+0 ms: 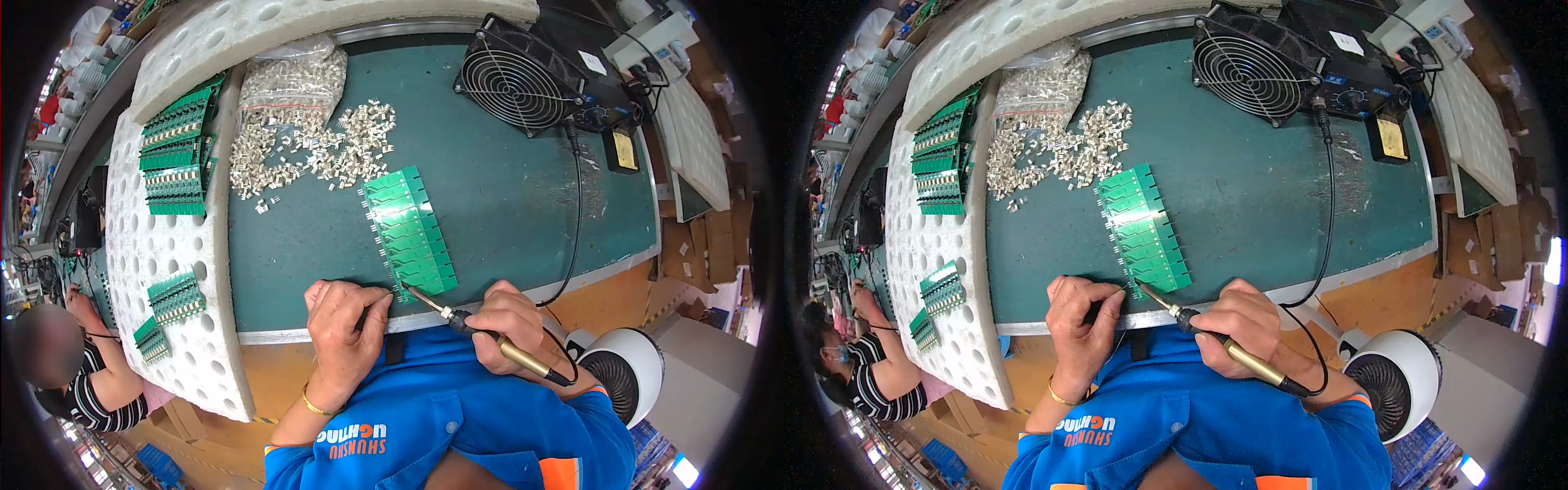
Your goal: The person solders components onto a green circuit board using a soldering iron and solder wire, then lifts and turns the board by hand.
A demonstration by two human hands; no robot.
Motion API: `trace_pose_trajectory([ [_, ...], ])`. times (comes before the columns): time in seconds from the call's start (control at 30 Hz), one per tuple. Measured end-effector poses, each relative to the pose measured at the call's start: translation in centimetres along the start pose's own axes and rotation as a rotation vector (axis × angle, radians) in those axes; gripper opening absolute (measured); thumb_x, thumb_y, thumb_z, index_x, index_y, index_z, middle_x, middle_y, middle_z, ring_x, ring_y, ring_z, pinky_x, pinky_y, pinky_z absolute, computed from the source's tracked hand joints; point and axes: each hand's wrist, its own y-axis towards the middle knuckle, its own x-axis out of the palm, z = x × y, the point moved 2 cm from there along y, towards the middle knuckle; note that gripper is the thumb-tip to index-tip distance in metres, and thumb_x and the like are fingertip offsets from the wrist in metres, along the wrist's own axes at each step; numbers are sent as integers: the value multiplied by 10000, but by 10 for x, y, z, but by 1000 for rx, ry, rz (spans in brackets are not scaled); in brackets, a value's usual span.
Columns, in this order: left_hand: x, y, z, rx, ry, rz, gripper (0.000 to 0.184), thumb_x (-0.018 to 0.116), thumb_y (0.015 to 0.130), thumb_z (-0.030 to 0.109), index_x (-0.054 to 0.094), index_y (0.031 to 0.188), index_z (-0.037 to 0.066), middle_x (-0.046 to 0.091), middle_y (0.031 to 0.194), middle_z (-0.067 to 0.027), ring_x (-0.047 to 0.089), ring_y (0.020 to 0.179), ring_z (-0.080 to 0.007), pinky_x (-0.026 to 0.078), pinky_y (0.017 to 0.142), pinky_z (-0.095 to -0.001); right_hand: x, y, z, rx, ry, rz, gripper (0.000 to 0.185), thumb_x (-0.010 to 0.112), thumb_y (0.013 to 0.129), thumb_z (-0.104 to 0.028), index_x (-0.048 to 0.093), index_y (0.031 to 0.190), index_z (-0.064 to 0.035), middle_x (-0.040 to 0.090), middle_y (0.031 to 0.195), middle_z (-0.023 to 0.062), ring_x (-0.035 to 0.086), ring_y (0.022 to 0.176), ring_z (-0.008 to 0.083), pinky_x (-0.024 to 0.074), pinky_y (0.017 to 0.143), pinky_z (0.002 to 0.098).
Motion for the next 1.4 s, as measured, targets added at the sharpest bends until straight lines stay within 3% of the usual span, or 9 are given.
trace_pose_trajectory([
  [0.5, -1, -1, -1, 15, -1, -25, 114, 768, 725, 9, 690, 804, 38, 602, 713, -53, 571, 695, -214, 409, 774, -356, -1, -3, -3, -28, -26, -30, 193, 708, 728, -54, 653, 909, -20, 613, 662, 68, 567, 527, 210, 448, 548, 352],
  [0.87, 0, 0, -5, 47, -26, -35, 120, 764, 723, 17, 701, 812, 67, 583, 703, -42, 561, 686, -213, 380, 740, -354, 0, -15, -11, -92, -125, -116, 301, 759, 828, -245, 646, 1003, -28, 621, 714, 46, 576, 555, 194, 476, 559, 333],
  [1.4, -1, 5, -6, 58, -30, -72, 126, 776, 723, 9, 705, 817, 51, 606, 734, -44, 581, 722, -208, 404, 790, -355, 6, -20, -17, -76, -160, -51, 362, 717, 886, -350, 638, 1010, -19, 609, 691, 51, 570, 554, 203, 463, 531, 325],
])
